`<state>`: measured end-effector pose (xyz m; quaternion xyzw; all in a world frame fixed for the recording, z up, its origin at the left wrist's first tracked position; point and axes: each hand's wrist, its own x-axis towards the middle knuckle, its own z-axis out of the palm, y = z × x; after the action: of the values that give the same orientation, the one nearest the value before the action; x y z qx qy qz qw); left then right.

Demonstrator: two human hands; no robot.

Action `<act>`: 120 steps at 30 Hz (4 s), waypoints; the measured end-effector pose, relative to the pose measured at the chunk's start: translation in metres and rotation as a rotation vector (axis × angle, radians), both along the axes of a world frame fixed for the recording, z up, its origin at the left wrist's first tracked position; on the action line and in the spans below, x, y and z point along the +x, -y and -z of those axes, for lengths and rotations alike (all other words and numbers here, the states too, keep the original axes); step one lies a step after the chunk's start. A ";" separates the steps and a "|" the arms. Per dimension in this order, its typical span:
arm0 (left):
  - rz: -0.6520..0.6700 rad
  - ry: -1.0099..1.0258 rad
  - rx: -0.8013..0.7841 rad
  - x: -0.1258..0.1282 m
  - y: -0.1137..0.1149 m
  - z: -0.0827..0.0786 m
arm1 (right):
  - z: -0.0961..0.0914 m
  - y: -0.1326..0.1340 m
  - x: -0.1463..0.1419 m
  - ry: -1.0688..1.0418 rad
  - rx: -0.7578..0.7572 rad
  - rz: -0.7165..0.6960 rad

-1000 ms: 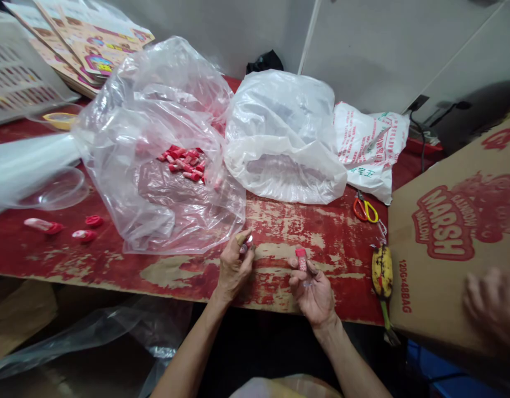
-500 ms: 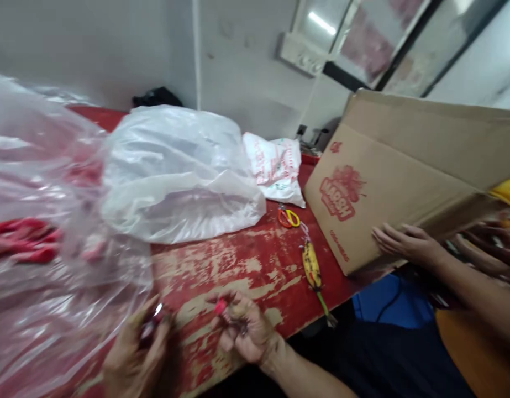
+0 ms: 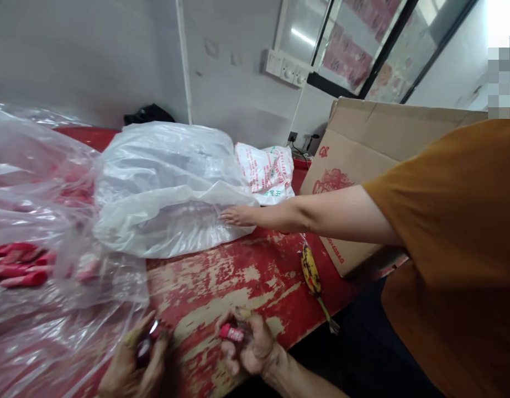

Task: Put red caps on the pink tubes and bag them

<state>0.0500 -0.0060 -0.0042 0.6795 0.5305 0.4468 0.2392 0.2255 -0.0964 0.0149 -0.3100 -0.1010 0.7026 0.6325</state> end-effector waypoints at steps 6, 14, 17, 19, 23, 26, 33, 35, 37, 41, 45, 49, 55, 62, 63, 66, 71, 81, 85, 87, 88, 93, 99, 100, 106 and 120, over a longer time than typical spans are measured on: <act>0.058 0.017 -0.014 0.000 0.003 -0.006 | -0.003 0.000 -0.002 0.085 -0.053 0.043; 0.080 0.049 0.085 0.003 0.005 -0.001 | -0.037 0.009 0.010 0.927 0.079 -0.086; 0.083 0.056 0.099 0.004 0.007 -0.004 | -0.043 0.008 0.015 1.127 0.069 -0.092; 0.079 0.050 0.101 0.005 0.008 -0.007 | -0.046 0.006 0.019 1.271 0.082 -0.075; 0.073 0.051 0.097 0.006 0.011 -0.009 | -0.056 0.003 0.028 1.602 0.172 -0.063; 0.069 0.059 0.102 0.008 0.012 -0.009 | -0.062 0.000 0.033 1.612 0.161 -0.088; 0.082 0.074 0.102 0.009 0.012 -0.008 | -0.044 -0.012 0.030 0.669 -0.127 0.079; 0.078 0.073 0.096 0.009 0.012 -0.008 | -0.039 -0.014 0.029 0.562 -0.143 0.064; 0.072 0.066 0.091 0.009 0.012 -0.008 | -0.039 -0.014 0.028 0.584 -0.138 0.067; 0.074 0.057 0.103 0.009 0.012 -0.008 | -0.046 -0.005 0.024 1.083 -0.057 0.205; 0.086 0.062 0.106 0.009 0.012 -0.008 | -0.039 0.001 0.018 1.783 0.221 0.230; 0.082 0.055 0.116 0.009 0.012 -0.009 | -0.018 0.000 0.015 2.121 0.449 0.039; 0.097 0.050 0.129 0.008 0.012 -0.009 | -0.012 0.004 0.013 2.137 0.515 0.106; 0.095 0.057 0.140 0.009 0.013 -0.003 | -0.018 0.004 0.005 2.153 0.625 0.196; 0.091 0.058 0.145 0.009 0.013 -0.002 | -0.017 0.004 0.004 2.190 0.644 0.194; 0.083 0.056 0.155 0.009 0.013 -0.003 | -0.016 0.005 0.003 2.249 0.700 0.144; 0.085 0.051 0.156 0.010 0.013 -0.004 | -0.012 0.007 0.003 2.147 0.661 0.196; 0.104 0.079 0.190 0.007 0.013 -0.005 | -0.030 0.003 0.019 0.533 -0.035 0.181; 0.103 0.079 0.201 0.007 0.014 -0.008 | -0.033 0.007 0.017 0.491 0.034 0.188; 0.114 0.078 0.193 0.008 0.015 -0.008 | -0.030 0.009 0.016 0.533 0.073 0.182; 0.116 0.077 0.187 0.008 0.015 -0.008 | -0.028 0.010 0.015 0.558 0.089 0.170; 0.117 0.069 0.195 0.007 0.017 -0.009 | -0.017 0.014 0.019 0.672 0.147 0.096; 0.061 0.027 0.233 0.006 0.020 -0.011 | -0.016 0.021 0.019 0.767 0.183 0.035; 0.033 0.015 0.232 0.006 0.021 -0.011 | -0.018 0.022 0.018 0.789 0.184 0.031; -0.027 -0.028 0.174 0.004 0.021 -0.011 | -0.019 0.025 0.017 0.914 0.222 0.015; 0.365 0.233 -0.184 0.014 0.096 -0.062 | -0.040 0.040 0.005 1.223 0.621 0.099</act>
<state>0.0638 -0.1015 0.0574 0.6833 0.4063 0.4215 0.4364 0.2301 -0.1360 0.0545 -0.4597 -0.6222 0.3103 0.5525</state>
